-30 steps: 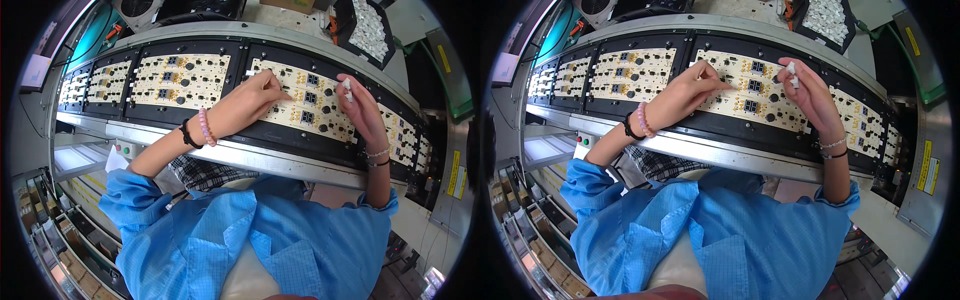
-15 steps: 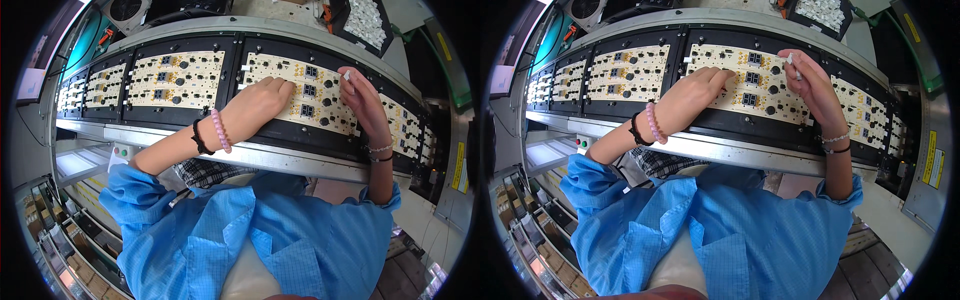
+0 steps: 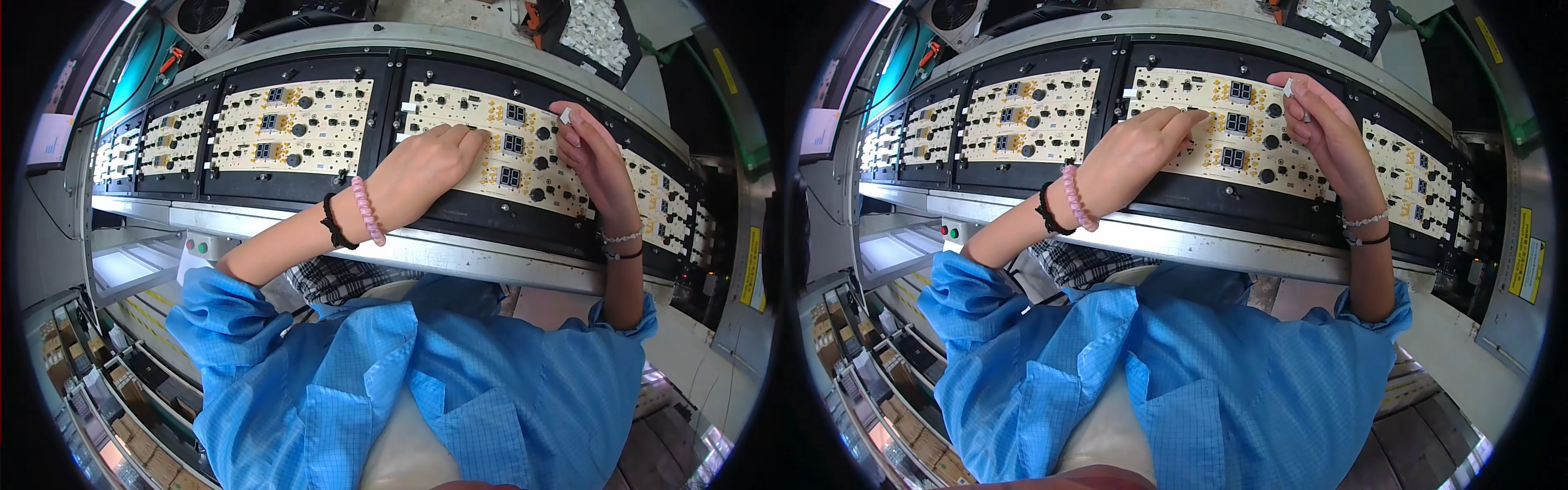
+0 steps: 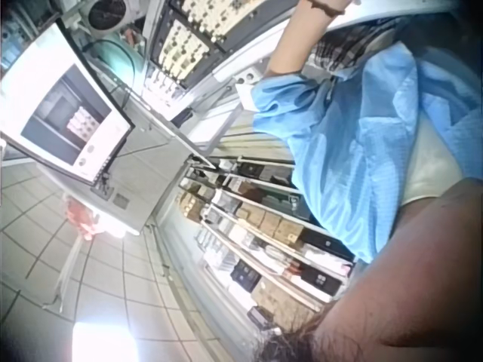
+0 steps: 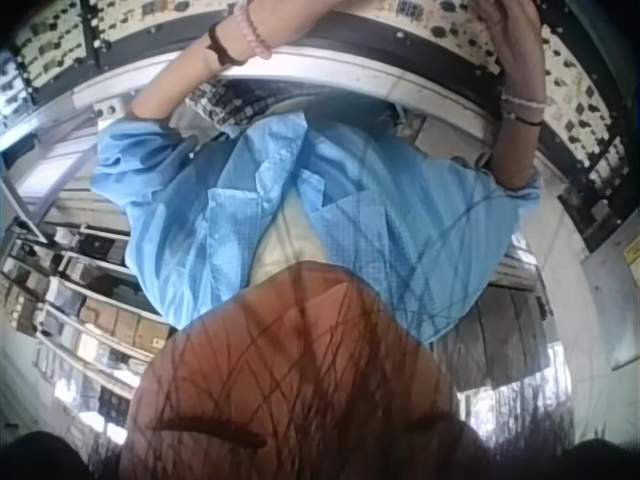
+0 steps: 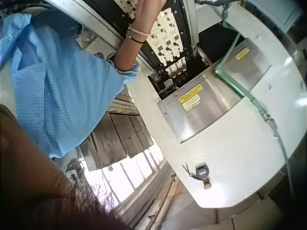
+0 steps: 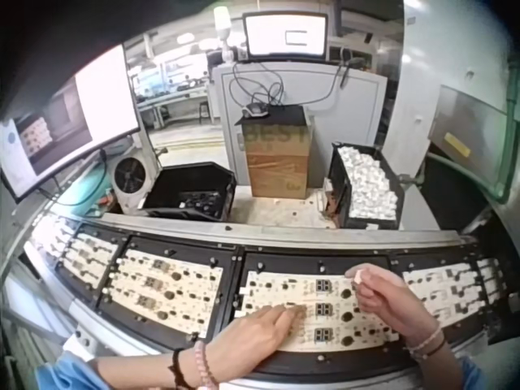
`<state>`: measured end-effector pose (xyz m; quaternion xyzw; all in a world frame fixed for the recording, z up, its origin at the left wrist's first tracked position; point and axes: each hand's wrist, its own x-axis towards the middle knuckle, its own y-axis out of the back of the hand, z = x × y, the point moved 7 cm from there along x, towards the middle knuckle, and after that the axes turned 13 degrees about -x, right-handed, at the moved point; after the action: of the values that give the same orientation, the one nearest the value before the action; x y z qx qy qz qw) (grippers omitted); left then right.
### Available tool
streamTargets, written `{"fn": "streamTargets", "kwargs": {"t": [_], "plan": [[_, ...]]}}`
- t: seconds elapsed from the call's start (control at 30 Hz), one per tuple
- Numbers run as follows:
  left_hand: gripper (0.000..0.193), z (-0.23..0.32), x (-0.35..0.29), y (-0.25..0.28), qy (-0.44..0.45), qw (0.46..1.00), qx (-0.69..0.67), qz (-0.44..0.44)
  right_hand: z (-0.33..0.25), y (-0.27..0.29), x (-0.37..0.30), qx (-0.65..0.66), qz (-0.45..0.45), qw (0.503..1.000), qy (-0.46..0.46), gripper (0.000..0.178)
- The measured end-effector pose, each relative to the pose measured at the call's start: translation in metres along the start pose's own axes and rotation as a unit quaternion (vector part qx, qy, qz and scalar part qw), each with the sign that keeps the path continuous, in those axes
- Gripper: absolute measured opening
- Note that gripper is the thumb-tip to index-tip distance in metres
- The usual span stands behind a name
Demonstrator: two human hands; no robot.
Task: Placing small components onto printed circuit boards on a production assembly line.
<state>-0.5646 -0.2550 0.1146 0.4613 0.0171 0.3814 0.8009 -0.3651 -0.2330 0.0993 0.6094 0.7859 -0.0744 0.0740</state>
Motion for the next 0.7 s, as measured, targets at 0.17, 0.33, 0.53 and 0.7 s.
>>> {"fn": "streamTargets", "kwargs": {"t": [0.17,0.33,0.53,0.7], "plan": [[0.032,0.0,-0.002,0.005,-0.013,0.998,-0.052,0.035,-0.001,-0.004,0.001,-0.025,-0.001,1.0,-0.003,0.036],[0.029,-0.003,0.0,0.001,-0.042,0.998,-0.038,0.014,-0.002,-0.008,0.002,-0.034,-0.009,0.999,0.008,0.034],[0.027,-0.004,0.0,0.0,-0.047,0.998,-0.033,0.012,-0.007,-0.014,0.001,-0.083,0.005,0.996,0.017,0.032],[0.025,-0.001,0.002,0.002,-0.039,0.999,-0.029,0.011,-0.007,-0.016,0.002,-0.12,0.018,0.992,0.018,0.032]]}}
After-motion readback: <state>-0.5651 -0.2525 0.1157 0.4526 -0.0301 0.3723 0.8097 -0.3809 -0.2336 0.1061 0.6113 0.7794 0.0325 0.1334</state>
